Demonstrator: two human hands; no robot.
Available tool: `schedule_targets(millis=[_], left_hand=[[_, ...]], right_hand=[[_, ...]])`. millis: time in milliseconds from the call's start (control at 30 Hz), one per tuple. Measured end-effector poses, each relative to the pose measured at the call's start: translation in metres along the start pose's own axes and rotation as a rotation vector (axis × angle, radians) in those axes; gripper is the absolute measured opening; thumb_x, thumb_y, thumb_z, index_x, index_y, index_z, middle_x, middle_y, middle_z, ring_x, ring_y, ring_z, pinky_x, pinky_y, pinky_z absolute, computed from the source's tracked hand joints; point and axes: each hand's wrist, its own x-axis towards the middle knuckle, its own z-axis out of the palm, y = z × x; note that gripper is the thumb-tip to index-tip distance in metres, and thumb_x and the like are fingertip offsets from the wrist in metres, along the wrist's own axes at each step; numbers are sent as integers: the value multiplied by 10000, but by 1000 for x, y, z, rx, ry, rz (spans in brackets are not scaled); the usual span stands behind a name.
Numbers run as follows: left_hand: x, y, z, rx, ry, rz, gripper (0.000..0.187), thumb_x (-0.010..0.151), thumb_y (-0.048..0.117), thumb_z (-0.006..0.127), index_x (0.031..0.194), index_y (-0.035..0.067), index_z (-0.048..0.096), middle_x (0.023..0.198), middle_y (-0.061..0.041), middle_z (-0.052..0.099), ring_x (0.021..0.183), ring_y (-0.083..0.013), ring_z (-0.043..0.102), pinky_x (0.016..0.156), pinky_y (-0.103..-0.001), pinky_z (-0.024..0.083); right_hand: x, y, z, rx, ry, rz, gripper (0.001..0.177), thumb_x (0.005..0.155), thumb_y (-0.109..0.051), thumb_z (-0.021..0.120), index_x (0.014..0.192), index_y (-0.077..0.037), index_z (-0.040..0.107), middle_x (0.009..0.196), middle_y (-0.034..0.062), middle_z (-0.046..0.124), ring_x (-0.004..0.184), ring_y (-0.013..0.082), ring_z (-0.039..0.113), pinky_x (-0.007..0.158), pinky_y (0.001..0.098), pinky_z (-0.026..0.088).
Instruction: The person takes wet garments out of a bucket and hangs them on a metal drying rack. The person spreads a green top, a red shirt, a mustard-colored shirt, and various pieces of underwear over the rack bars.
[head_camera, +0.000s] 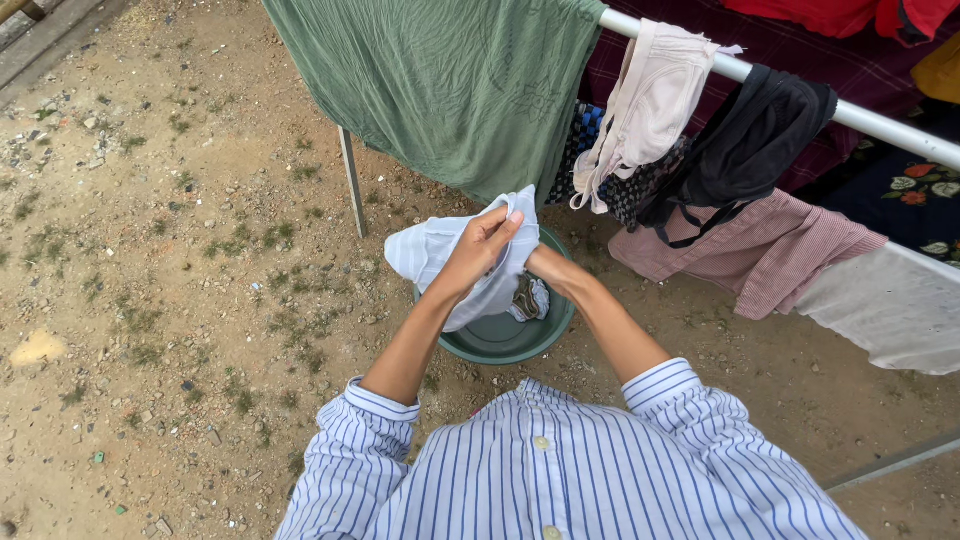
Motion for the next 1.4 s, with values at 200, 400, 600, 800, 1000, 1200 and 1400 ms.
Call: schedule_targets(millis=[200,400,600,800,1000,1200,1400], left_hand=[[-21,21,-5,-25,21,151,492,1049,330,621,1426,34,513,1342,-41,510,1261,-143,505,1026,-305,487],[-32,2,-38,774,67,262,863,890,401,783,1502,-28,352,1440,-290,443,1384,-462,372,1123,-503,302],[-74,11,-125,1364,203,247,484,930,184,731,1360,113,522,1144,-91,603,1149,-304,634,1039,-430,437],[-96,61,-185,1302,897,224,334,843,-54,699,1150,50,621,1132,-154,546,1007,-327,591,882,-415,454],[-103,78,-270,944,982,99,184,920,67,671,1043,75,534,1024,-130,604,907,-215,559,770,-380,472],[-77,99,-352,643,608,-29,290,891,94,755,1141,66,610,960,-13,633,858,-115,591,762,-321,502],[4,144,-428,1390,901,234,200,736,79,821,920,113,750,923,-100,641,903,-248,604,766,-396,509]], right_hand=[[-17,-80,-9,-161,64,-173,330,1025,-200,585,1285,-7,652,1130,40,699,1002,90,630,879,273,519],[-39,-146,-12,-159,123,-440,191,1080,-172,593,1139,-15,684,982,-40,680,870,23,578,766,213,482],[-14,-179,-25,-87,299,-561,152,1077,-167,652,1050,-24,695,887,-77,646,778,8,529,692,200,422],[39,-175,8,-18,243,-592,123,1059,-146,692,1044,-26,710,900,-68,667,792,11,550,724,192,429],[103,-196,45,-94,328,-583,184,1080,-196,701,985,-39,682,743,-59,586,589,0,440,515,190,315],[168,-240,36,-3,382,-645,177,1082,-157,714,983,-28,647,744,-11,627,537,34,496,481,201,383],[210,-294,55,202,396,-835,156,1050,-97,601,1122,-92,462,877,61,656,642,143,685,536,317,616]])
